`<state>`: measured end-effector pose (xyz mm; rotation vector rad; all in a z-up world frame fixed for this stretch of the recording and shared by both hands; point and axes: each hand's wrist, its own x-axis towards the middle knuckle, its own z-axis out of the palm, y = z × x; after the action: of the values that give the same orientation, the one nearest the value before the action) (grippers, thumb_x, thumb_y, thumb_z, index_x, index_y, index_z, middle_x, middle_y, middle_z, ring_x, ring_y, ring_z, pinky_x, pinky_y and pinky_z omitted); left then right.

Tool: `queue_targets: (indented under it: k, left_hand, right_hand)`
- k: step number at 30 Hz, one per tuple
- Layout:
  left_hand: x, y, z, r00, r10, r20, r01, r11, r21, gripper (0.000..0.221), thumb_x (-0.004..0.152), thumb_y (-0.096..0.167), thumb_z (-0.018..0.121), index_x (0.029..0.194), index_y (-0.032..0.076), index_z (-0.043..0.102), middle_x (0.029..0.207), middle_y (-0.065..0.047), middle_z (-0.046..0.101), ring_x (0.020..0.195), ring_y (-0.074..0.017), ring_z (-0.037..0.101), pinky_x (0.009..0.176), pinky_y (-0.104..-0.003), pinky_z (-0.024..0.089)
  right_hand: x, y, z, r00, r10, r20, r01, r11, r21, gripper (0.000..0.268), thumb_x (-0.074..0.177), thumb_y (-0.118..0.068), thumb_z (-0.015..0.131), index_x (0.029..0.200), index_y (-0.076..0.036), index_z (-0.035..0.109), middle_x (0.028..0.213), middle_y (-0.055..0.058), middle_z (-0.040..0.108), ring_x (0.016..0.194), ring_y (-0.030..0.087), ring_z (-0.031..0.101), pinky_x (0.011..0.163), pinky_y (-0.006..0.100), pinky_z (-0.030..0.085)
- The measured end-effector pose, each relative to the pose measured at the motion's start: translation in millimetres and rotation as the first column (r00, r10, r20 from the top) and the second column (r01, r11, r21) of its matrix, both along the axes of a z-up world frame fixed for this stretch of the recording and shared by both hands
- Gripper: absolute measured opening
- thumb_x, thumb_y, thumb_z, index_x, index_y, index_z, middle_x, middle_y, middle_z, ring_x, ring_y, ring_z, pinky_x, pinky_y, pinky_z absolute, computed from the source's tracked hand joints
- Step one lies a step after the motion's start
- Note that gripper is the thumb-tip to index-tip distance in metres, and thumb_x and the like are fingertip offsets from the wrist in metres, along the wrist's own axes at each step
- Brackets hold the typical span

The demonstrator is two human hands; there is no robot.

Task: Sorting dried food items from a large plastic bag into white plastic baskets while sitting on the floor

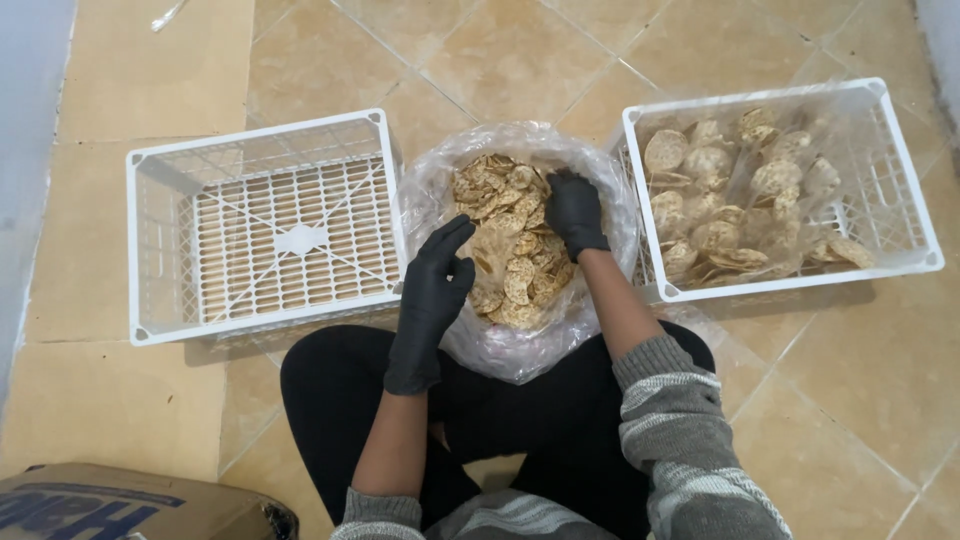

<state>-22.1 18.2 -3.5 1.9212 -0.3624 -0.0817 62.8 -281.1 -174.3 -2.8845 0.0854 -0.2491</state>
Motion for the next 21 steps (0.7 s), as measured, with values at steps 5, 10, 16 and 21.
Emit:
queue_targets:
  k: [5, 10, 16, 21]
  left_hand:
    - [-3, 8, -2, 1.000, 0.010, 0.027, -0.011, 1.000, 0.002, 0.049, 0.087, 0.003, 0.064, 0.134, 0.017, 0.067, 0.140, -0.007, 0.063, 0.079, -0.0213, 0.071, 0.077, -0.035, 0.061]
    - [-9, 15, -9, 0.999, 0.014, 0.050, -0.015, 1.000, 0.023, 0.050, 0.086, 0.001, 0.063, 0.134, 0.017, 0.067, 0.140, -0.008, 0.063, 0.080, -0.0253, 0.072, 0.077, -0.035, 0.061]
    - [-19, 18, -24, 0.998, -0.005, 0.061, 0.005, 1.000, -0.011, 0.048, 0.086, 0.004, 0.063, 0.132, 0.018, 0.067, 0.139, -0.007, 0.063, 0.079, -0.0228, 0.071, 0.075, -0.036, 0.061]
    - [-22, 20, -33, 0.996, -0.011, 0.087, 0.011, 1.000, 0.002, 0.049, 0.085, 0.005, 0.064, 0.132, 0.019, 0.068, 0.138, -0.006, 0.063, 0.082, -0.0242, 0.072, 0.077, -0.035, 0.060]
  right_hand:
    - [-25, 19, 37, 0.994, -0.054, 0.091, 0.013, 0.914, 0.406, 0.039, 0.089, -0.006, 0.061, 0.119, -0.028, 0.074, 0.116, 0.003, 0.073, 0.120, 0.030, 0.065, 0.105, 0.044, 0.051]
    - [-69, 36, 82, 0.995, -0.090, 0.040, 0.046, 0.789, 0.613, 0.032, 0.089, -0.016, 0.071, 0.116, -0.032, 0.076, 0.112, 0.000, 0.076, 0.117, 0.026, 0.066, 0.106, 0.042, 0.050]
    - [-144, 67, 143, 0.997, -0.078, 0.025, -0.017, 0.107, 0.994, 0.046, 0.085, 0.007, 0.070, 0.129, -0.005, 0.071, 0.122, 0.016, 0.073, 0.104, 0.028, 0.073, 0.091, 0.039, 0.060]
    - [-172, 89, 135, 0.958, -0.265, 0.114, -0.090, 0.102, 0.991, 0.028, 0.091, 0.000, 0.075, 0.119, 0.002, 0.072, 0.103, 0.016, 0.075, 0.099, 0.025, 0.073, 0.088, 0.038, 0.060]
